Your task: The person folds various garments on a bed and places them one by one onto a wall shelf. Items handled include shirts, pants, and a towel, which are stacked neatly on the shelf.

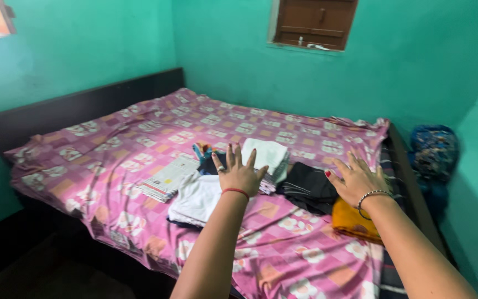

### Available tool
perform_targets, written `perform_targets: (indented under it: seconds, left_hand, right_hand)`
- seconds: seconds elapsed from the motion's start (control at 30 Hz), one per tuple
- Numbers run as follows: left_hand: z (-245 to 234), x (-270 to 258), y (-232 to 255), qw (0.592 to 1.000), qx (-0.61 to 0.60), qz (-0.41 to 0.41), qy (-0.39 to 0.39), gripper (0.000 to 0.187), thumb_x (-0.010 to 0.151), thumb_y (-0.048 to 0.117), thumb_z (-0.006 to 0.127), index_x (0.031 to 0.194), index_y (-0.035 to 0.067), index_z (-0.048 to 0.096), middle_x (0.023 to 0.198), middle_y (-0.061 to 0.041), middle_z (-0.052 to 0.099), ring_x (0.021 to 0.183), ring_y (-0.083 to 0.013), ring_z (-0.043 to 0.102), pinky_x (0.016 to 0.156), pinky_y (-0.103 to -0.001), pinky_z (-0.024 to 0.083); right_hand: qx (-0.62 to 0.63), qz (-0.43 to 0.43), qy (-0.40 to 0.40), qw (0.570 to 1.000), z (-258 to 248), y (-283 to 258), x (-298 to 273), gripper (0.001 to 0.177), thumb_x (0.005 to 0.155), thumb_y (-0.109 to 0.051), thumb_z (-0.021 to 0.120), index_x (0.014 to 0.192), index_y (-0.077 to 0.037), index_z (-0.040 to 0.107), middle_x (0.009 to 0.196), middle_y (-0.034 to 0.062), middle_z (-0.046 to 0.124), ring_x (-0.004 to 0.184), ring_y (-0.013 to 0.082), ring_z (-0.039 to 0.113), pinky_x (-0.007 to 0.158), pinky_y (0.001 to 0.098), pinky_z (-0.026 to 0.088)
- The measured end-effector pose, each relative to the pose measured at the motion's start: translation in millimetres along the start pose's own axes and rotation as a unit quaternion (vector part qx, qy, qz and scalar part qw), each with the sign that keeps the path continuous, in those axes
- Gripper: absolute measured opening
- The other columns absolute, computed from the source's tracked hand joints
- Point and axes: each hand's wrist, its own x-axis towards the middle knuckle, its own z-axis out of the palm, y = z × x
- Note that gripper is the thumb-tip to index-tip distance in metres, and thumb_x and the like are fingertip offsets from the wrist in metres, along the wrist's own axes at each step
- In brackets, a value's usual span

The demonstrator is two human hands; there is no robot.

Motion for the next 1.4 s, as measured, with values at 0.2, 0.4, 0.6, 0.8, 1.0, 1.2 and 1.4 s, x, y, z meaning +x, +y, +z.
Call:
perform_targets:
  seconds: [0.2,0.4,0.6,0.8,1.0,1.2,1.4]
  left_hand:
    - [-2,19,-69,1.0,0.014,-0.022,-0.001,0.072,0.097,0.069,0.034,0.16,0.034,0.025,0.172,-0.011,0.005,0.158,-0.0296,-0.007,0.119,-0.066,-0.013]
    - [-1,57,-169,0.997,0.068,-0.038,-0.01,0.074,0.096,0.068,0.034,0.161,0.034,0.019,0.171,-0.008,0.004,0.157,-0.0282,-0.01,0.117,-0.068,-0.014]
    - [20,90,-245,0.995,0.081,-0.044,-0.039,0.074,0.098,0.069,0.031,0.162,0.035,0.018,0.172,-0.009,0.004,0.158,-0.028,-0.009,0.119,-0.067,-0.013]
    - [53,110,-280,0.994,0.066,-0.054,-0.074,0.073,0.098,0.069,0.03,0.161,0.035,0.018,0.172,-0.01,0.003,0.158,-0.0282,-0.009,0.118,-0.067,-0.012]
    - [105,132,-288,0.991,0.049,-0.056,-0.114,0.073,0.098,0.069,0.031,0.162,0.036,0.018,0.172,-0.01,0.004,0.159,-0.0271,-0.008,0.12,-0.067,-0.011]
    - [170,152,-298,0.986,0.039,-0.067,-0.148,0.075,0.098,0.069,0.034,0.162,0.034,0.018,0.171,-0.01,0.007,0.159,-0.0273,-0.006,0.12,-0.068,-0.008]
    - [237,146,-317,0.972,0.028,-0.105,-0.21,0.076,0.099,0.068,0.036,0.163,0.032,0.016,0.172,-0.01,0.008,0.159,-0.026,-0.003,0.121,-0.067,-0.005]
  right_hand:
    - [0.041,-0.019,0.015,0.999,12,-67,35,0.07,0.096,-0.07,0.036,0.156,-0.036,0.033,0.171,0.0054,0.015,0.155,0.0279,0.021,0.122,0.0615,0.018]
    - [0.068,-0.041,-0.009,0.997,37,-167,73,0.066,0.098,-0.064,0.038,0.157,-0.035,0.031,0.17,0.0044,0.016,0.155,0.0255,0.022,0.122,0.0629,0.019]
    - [0.066,-0.06,-0.009,0.996,61,-244,104,0.063,0.099,-0.059,0.043,0.156,-0.034,0.033,0.169,0.0069,0.017,0.153,0.0268,0.024,0.121,0.0625,0.021]
    - [0.05,-0.048,-0.017,0.997,92,-272,125,0.064,0.098,-0.06,0.044,0.156,-0.033,0.034,0.169,0.0064,0.02,0.154,0.028,0.024,0.121,0.0613,0.022]
    - [0.074,-0.034,-0.045,0.996,140,-270,166,0.065,0.097,-0.059,0.047,0.155,-0.033,0.034,0.169,0.0061,0.019,0.154,0.0255,0.023,0.122,0.0607,0.022]
    - [0.078,-0.033,-0.09,0.992,207,-284,207,0.069,0.095,-0.056,0.051,0.158,-0.033,0.03,0.169,0.0062,0.019,0.153,0.0263,0.025,0.123,0.0576,0.024]
    - [0.113,-0.06,-0.119,0.985,295,-314,213,0.081,0.096,-0.055,0.053,0.162,-0.023,0.018,0.166,0.0138,0.024,0.153,0.034,0.026,0.123,0.048,0.031]
